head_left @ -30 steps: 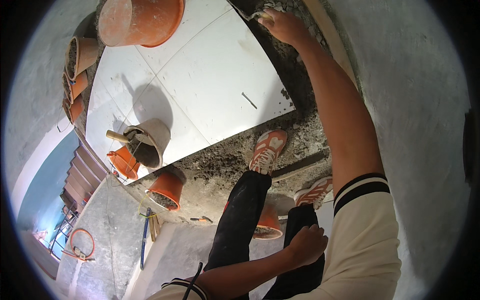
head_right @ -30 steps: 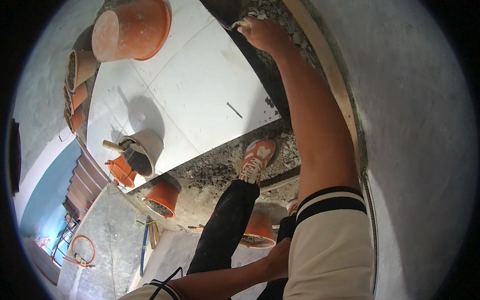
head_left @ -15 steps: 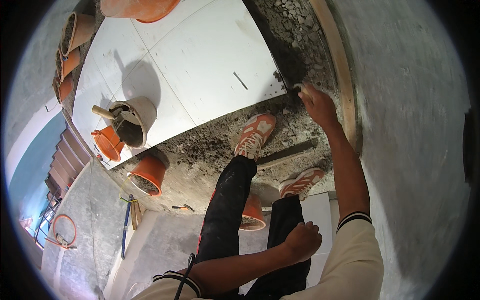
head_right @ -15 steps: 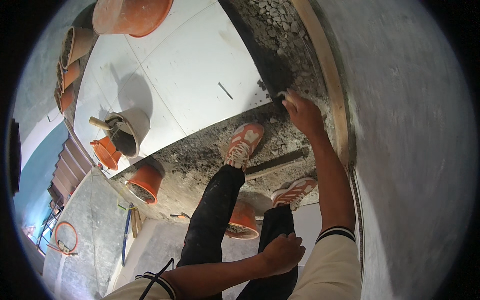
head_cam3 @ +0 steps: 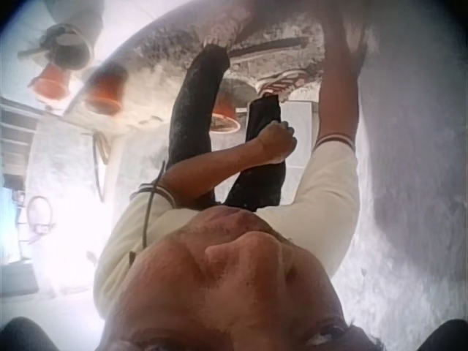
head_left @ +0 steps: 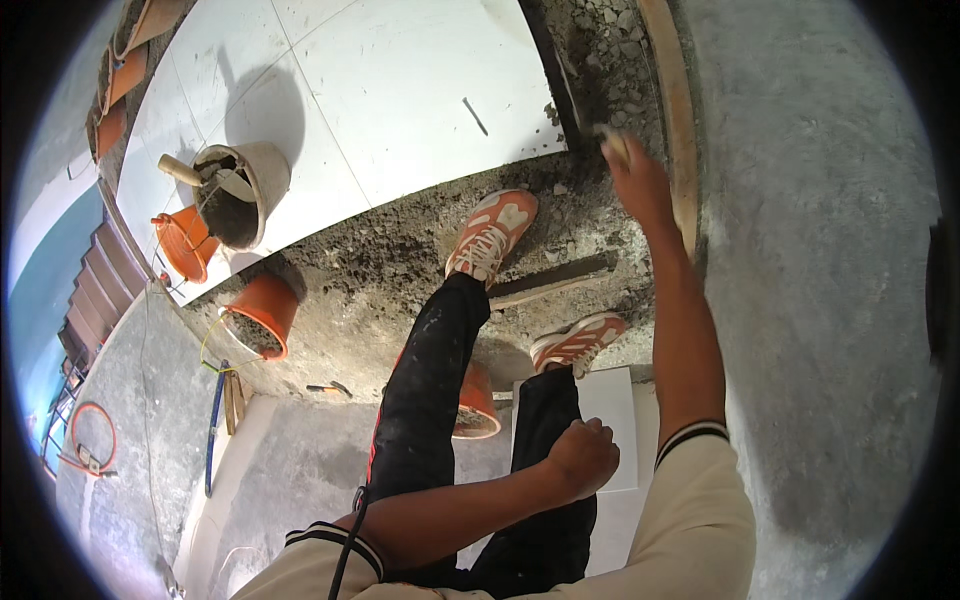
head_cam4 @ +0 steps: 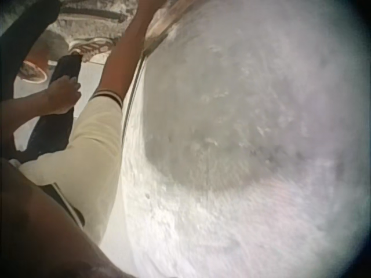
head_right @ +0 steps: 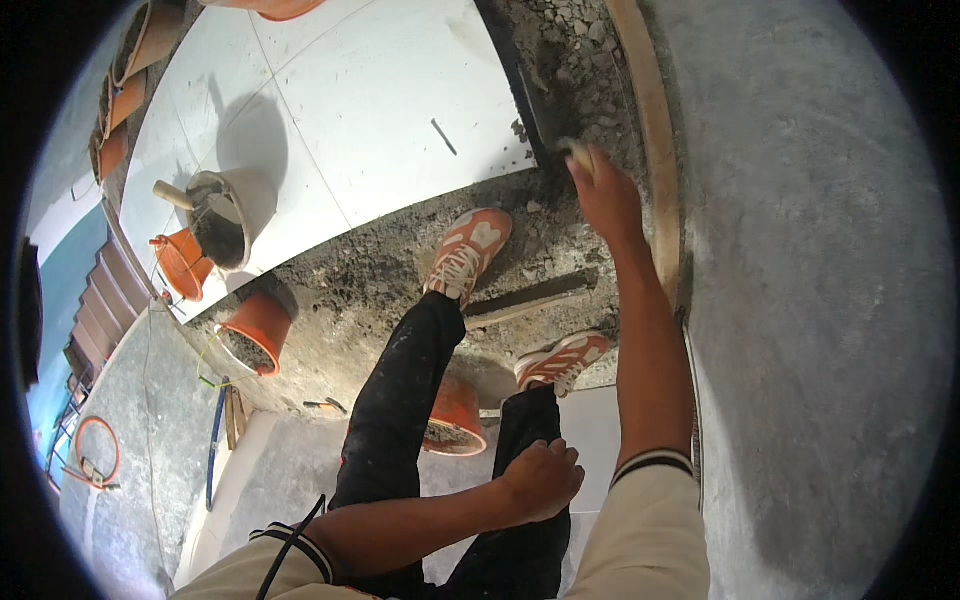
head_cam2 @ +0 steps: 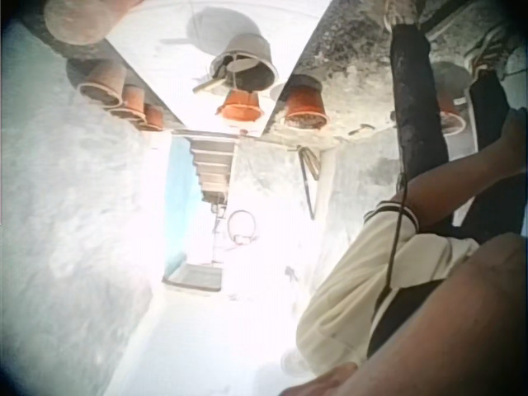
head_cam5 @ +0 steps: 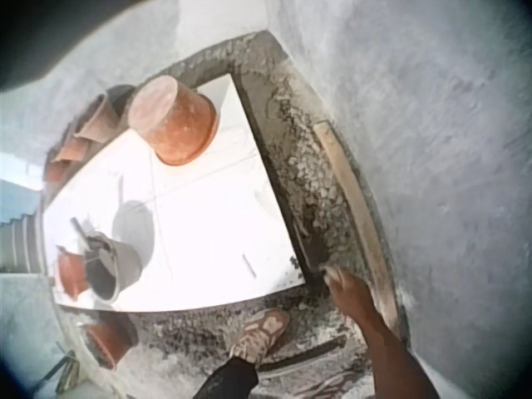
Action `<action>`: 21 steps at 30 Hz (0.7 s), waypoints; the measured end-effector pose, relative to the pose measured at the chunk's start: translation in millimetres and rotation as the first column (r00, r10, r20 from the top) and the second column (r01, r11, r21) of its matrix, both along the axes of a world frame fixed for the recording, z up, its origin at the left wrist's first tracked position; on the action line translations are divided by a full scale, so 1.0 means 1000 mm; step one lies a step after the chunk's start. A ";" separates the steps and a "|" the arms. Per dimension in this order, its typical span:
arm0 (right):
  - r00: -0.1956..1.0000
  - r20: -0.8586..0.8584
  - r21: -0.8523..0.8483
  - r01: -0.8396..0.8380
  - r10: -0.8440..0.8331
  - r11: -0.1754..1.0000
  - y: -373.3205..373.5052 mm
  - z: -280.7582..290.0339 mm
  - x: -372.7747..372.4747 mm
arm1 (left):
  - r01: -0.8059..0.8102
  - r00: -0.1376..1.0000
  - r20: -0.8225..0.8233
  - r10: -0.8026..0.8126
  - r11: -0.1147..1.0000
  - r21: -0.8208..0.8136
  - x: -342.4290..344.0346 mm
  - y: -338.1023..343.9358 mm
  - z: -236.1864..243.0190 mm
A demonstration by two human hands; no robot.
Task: The person installs white ceramic floor tiles in a room under construction. They use a spirit level to check alignment, a hammer to tap tiles into place, and a trowel to spread cement mortar. The person also uses a string line for alignment and handles buckets of mortar.
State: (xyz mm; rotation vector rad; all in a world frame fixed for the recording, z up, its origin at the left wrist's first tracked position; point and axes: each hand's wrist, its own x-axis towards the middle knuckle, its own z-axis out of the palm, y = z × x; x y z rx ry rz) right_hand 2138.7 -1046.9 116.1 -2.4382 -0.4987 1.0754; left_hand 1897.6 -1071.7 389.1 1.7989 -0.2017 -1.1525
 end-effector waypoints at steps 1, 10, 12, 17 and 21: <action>0.999 0.027 0.010 -0.032 0.032 0.999 0.014 -0.008 0.018 | 0.009 1.000 0.015 -0.009 1.000 -0.013 0.001 0.000 0.002; 0.989 -0.115 -0.139 -0.106 0.091 0.985 -0.084 0.031 -0.058 | -0.029 0.999 0.017 0.029 1.000 -0.008 -0.001 0.004 0.004; 0.997 0.007 -0.117 -0.073 0.075 0.990 -0.102 0.044 -0.061 | -0.032 0.999 0.012 0.032 0.999 -0.016 0.000 0.003 0.004; 0.913 0.357 -0.187 -0.138 0.198 0.973 -0.041 0.010 0.011 | -0.032 0.999 0.023 0.032 0.999 -0.009 -0.008 0.002 0.005; 0.779 0.562 -0.057 -0.299 0.278 0.952 0.068 -0.030 0.087 | -0.042 0.999 -0.016 0.043 0.999 0.013 -0.009 0.004 0.001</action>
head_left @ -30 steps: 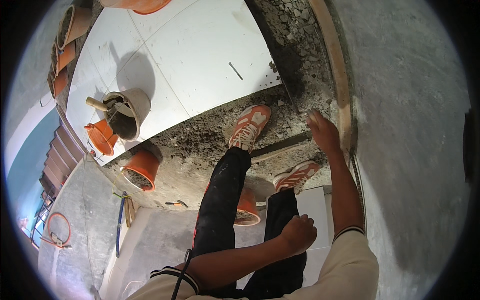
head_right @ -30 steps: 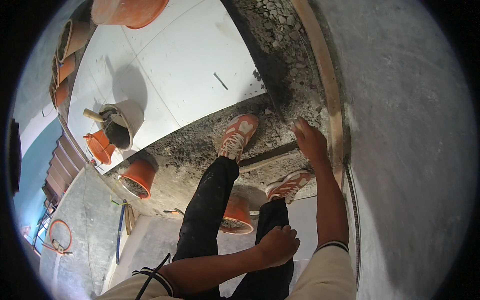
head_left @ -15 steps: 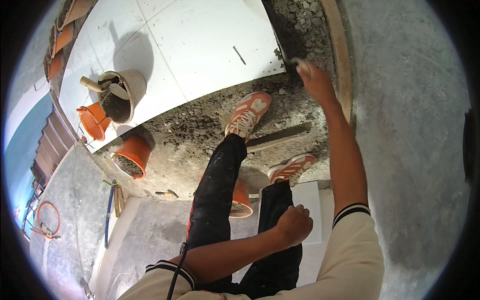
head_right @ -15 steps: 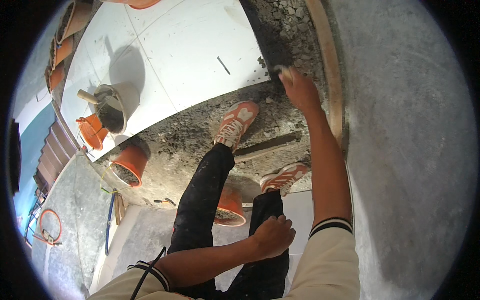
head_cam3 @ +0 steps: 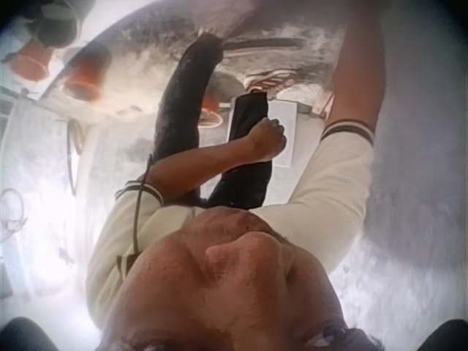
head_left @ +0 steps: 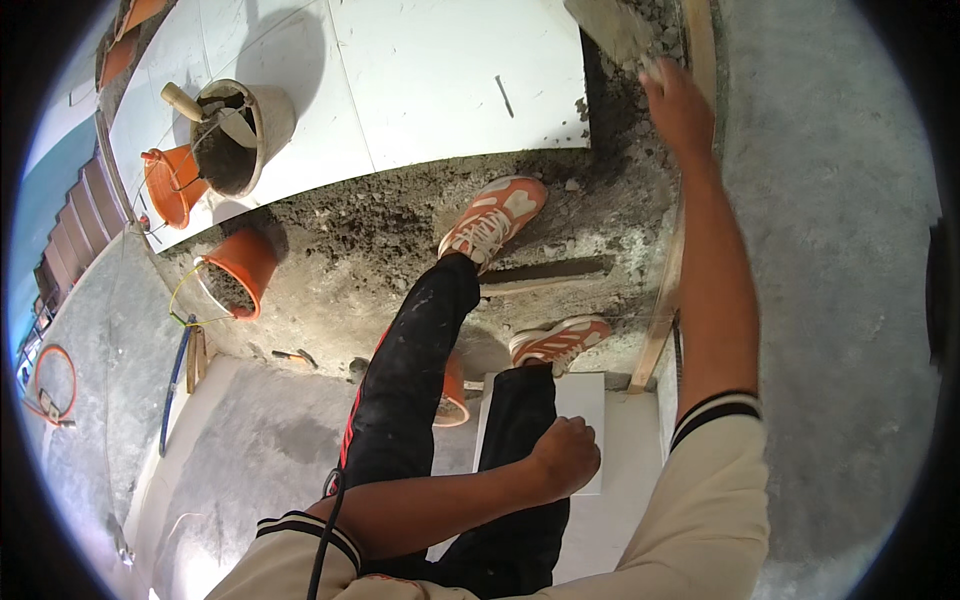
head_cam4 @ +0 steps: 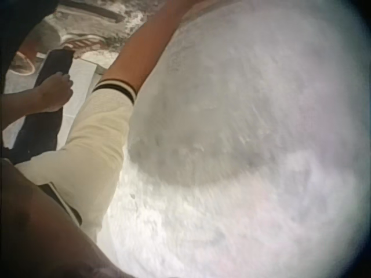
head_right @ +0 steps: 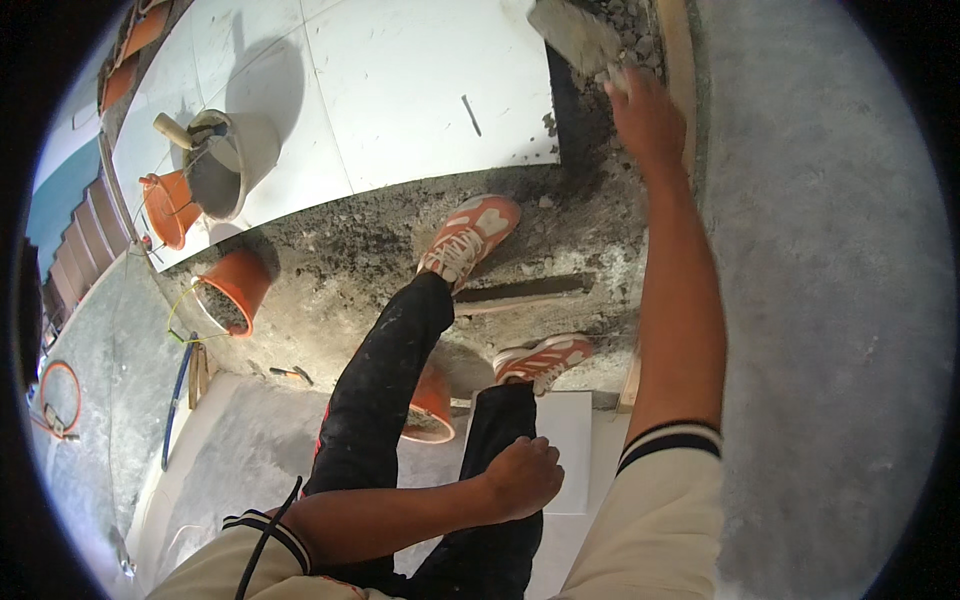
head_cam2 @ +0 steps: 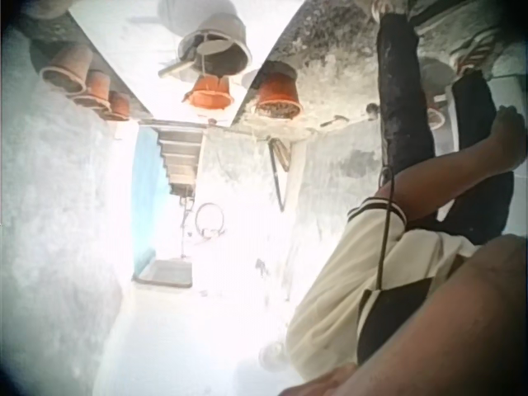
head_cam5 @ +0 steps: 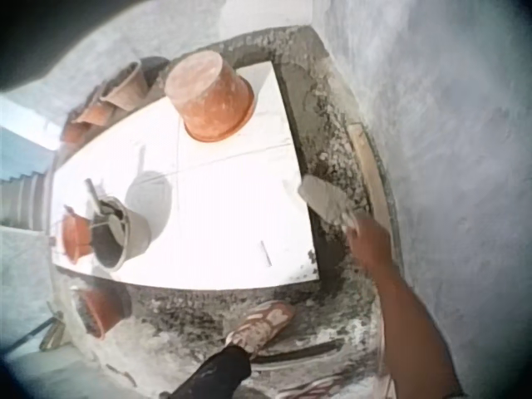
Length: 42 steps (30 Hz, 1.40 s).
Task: The person installs white ceramic floor tiles in a room under construction. They use a spirit level to check alignment, a hammer to tap tiles into place, and a trowel to spread cement mortar. The person also uses a string line for alignment and handles buckets of mortar.
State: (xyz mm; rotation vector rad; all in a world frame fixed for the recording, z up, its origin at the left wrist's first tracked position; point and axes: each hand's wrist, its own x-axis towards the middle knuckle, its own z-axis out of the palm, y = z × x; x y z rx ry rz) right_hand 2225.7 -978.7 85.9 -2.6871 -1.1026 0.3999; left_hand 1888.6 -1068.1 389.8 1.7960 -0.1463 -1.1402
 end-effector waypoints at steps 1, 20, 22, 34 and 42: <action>0.999 -0.020 -0.006 -0.034 0.034 0.999 0.016 -0.006 0.016 | 0.004 1.000 -0.002 -0.004 1.000 -0.009 0.001 0.002 0.000; 0.857 -0.395 -0.233 0.254 -0.330 0.939 -0.090 0.036 -0.106 | 0.051 0.998 0.032 -0.052 0.998 0.032 -0.009 -0.015 0.001; 0.843 -0.406 -0.286 0.250 -0.354 0.925 -0.077 0.035 -0.104 | 0.049 0.998 0.028 -0.049 0.999 0.021 -0.010 -0.014 0.000; 0.760 -0.263 0.031 0.622 -0.594 0.782 -0.166 0.172 -0.215 | 0.027 0.999 -0.027 -0.025 0.996 0.088 -0.015 -0.021 -0.007; 0.760 -0.259 -0.380 0.488 -0.597 0.786 -0.186 0.013 -0.189 | -0.007 0.999 -0.034 0.008 1.000 0.023 0.008 -0.033 -0.006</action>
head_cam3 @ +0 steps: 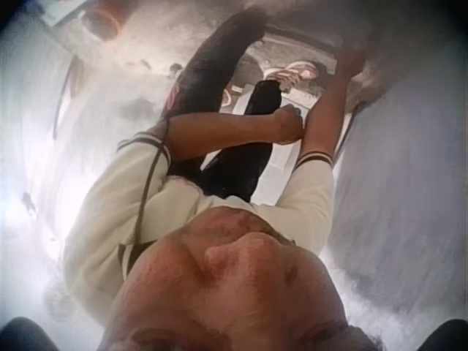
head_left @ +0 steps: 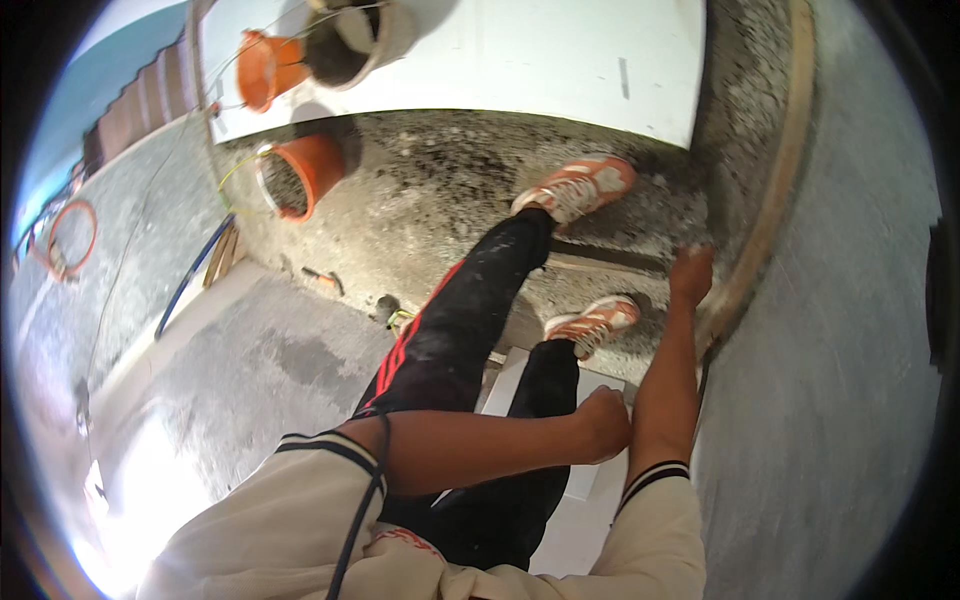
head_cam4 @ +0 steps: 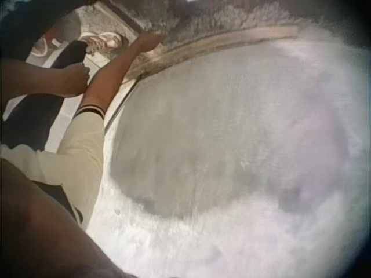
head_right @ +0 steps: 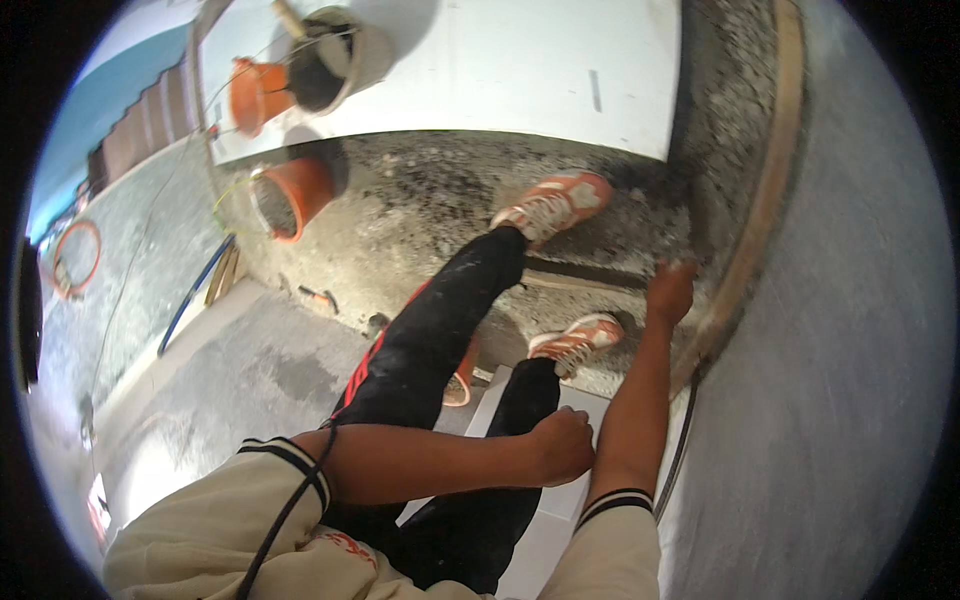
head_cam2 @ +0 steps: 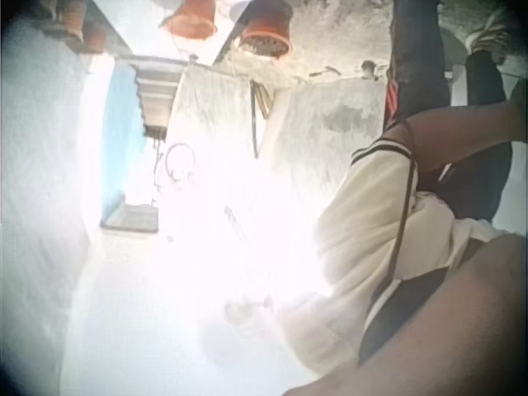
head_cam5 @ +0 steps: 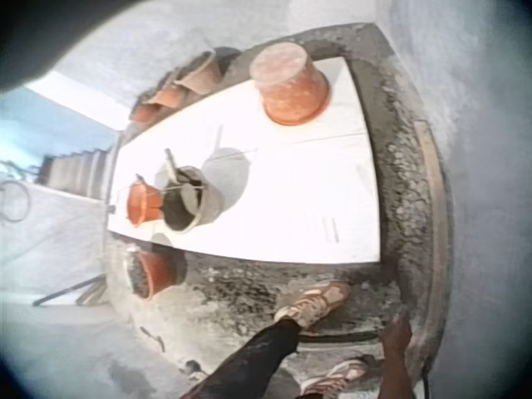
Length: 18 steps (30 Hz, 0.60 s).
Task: The person installs white ceramic floor tiles in a room under construction. They use a spirit level to check alignment, a hammer to tap tiles into place, and a trowel to spread cement mortar. The person also uses a string line for alignment and handles buckets of mortar.
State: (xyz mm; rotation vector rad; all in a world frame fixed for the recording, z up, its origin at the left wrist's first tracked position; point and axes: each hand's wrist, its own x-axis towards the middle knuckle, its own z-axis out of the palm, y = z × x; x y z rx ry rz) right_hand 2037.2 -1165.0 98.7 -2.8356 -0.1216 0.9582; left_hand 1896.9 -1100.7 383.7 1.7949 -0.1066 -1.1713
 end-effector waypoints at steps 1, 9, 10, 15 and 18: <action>0.997 -0.045 -0.042 0.058 -0.060 0.997 0.004 -0.001 -0.003 | 0.011 1.000 -0.008 -0.011 1.000 0.018 -0.001 0.002 -0.004; 0.981 -0.055 0.097 -0.182 0.188 0.978 -0.068 0.120 -0.052 | -0.260 0.953 -0.071 0.295 0.915 0.308 -0.029 0.068 -0.025; 0.980 -0.112 0.072 -0.157 0.164 0.985 -0.090 0.142 -0.054 | -0.376 0.909 -0.040 0.414 0.860 0.343 -0.032 0.085 -0.018; 0.938 -0.216 0.052 -0.267 0.271 0.962 -0.207 0.238 -0.084 | -0.843 0.431 0.220 0.875 0.304 0.444 -0.117 0.144 0.021; 0.882 -0.434 -0.072 -0.238 0.185 0.968 -0.261 0.311 -0.069 | -0.896 0.197 0.272 0.942 0.060 0.441 -0.195 0.127 0.039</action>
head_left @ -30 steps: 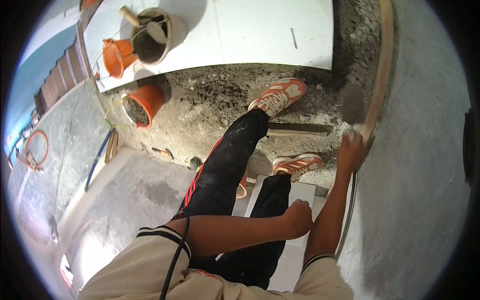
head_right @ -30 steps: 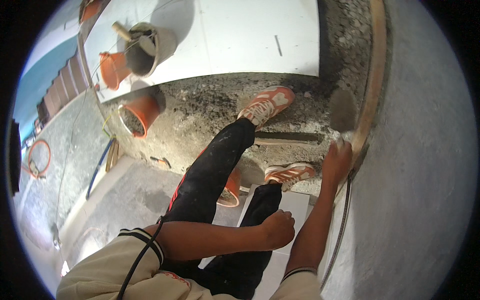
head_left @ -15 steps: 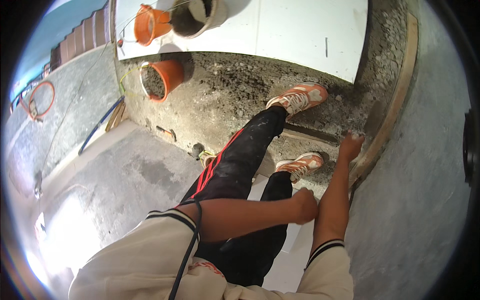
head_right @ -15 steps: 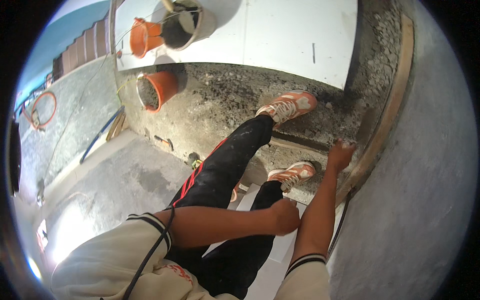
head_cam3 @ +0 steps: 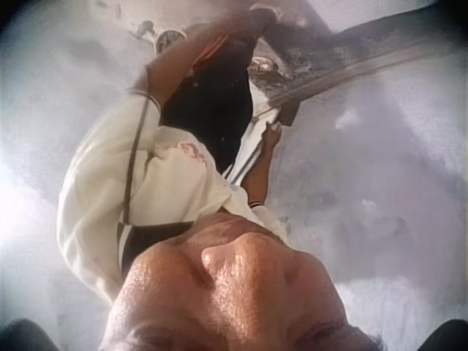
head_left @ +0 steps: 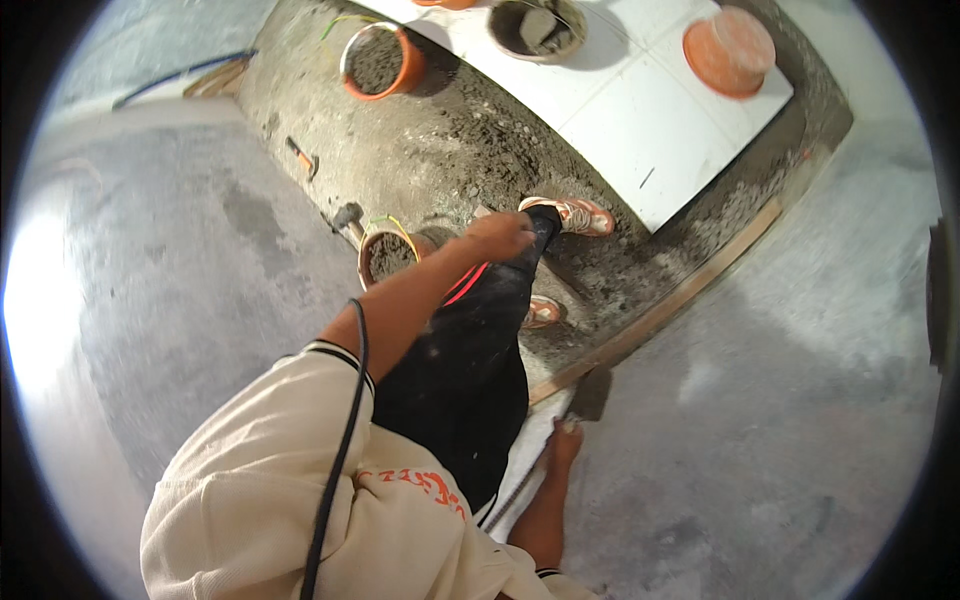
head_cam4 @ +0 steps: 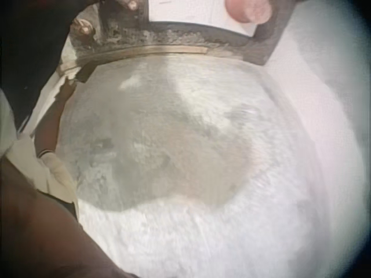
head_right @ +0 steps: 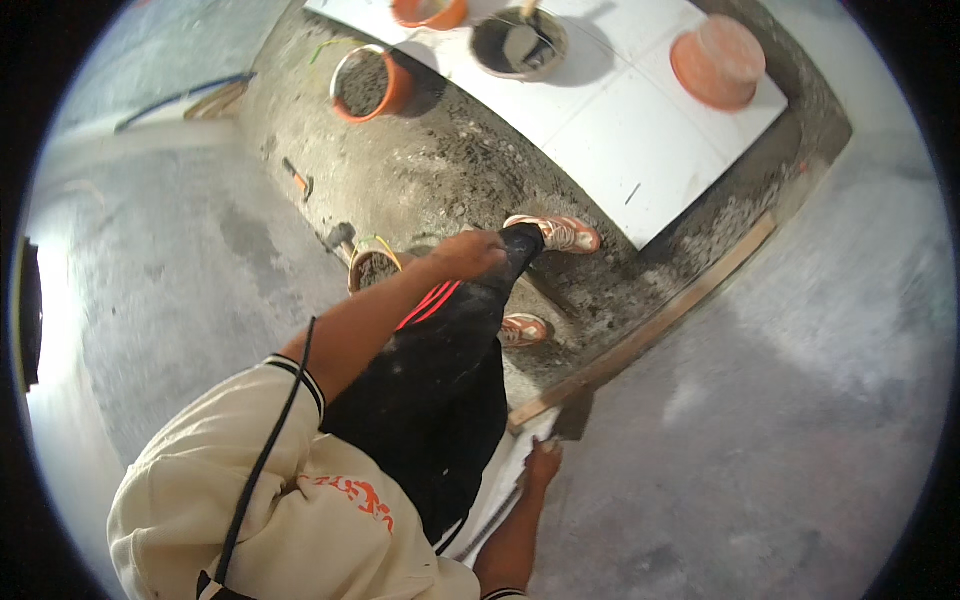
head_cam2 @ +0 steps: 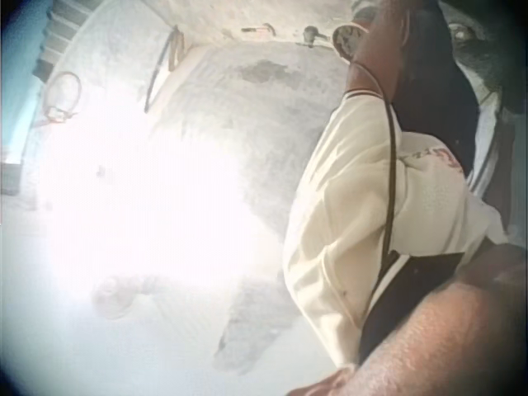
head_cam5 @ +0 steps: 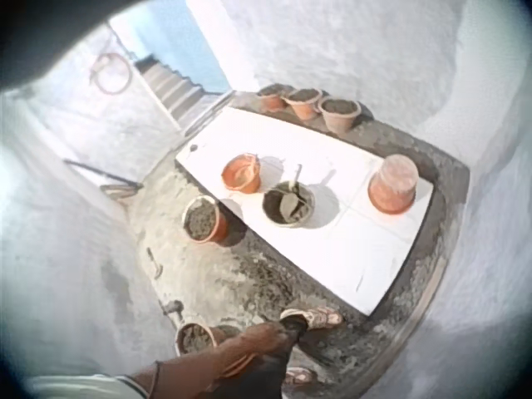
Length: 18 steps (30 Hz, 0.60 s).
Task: The person installs white ceramic floor tiles in a room under construction. They use a spirit level to check alignment, a hammer to tap tiles into place, and a trowel to spread cement mortar. The person also uses a string line for alignment and handles buckets of mortar.
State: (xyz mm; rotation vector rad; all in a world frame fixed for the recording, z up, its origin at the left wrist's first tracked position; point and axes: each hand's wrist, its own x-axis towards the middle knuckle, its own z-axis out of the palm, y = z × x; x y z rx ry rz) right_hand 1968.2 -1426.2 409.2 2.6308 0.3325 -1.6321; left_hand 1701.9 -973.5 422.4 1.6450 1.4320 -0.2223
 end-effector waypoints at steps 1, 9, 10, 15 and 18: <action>0.998 -0.027 0.010 0.054 -0.053 0.999 -0.011 0.022 0.006 | -0.075 0.997 -0.022 0.074 0.996 -0.049 -0.013 0.000 0.022; 0.907 -0.208 0.080 0.388 -0.365 0.918 -0.005 0.185 0.025 | -0.326 0.943 -0.067 0.326 0.945 0.014 -0.202 -0.109 0.110; 0.921 -0.183 0.080 0.361 -0.343 0.929 0.001 0.199 0.026 | -0.359 0.928 -0.099 0.359 0.933 0.016 -0.218 -0.127 0.114; 0.961 -0.164 0.109 0.243 -0.224 0.964 0.026 0.241 0.039 | -0.535 0.844 -0.105 0.526 0.842 -0.076 -0.259 -0.219 0.096; 0.984 -0.133 0.152 0.136 -0.116 0.979 0.041 0.258 0.051 | -0.486 0.873 -0.089 0.480 0.872 -0.064 -0.253 -0.246 0.104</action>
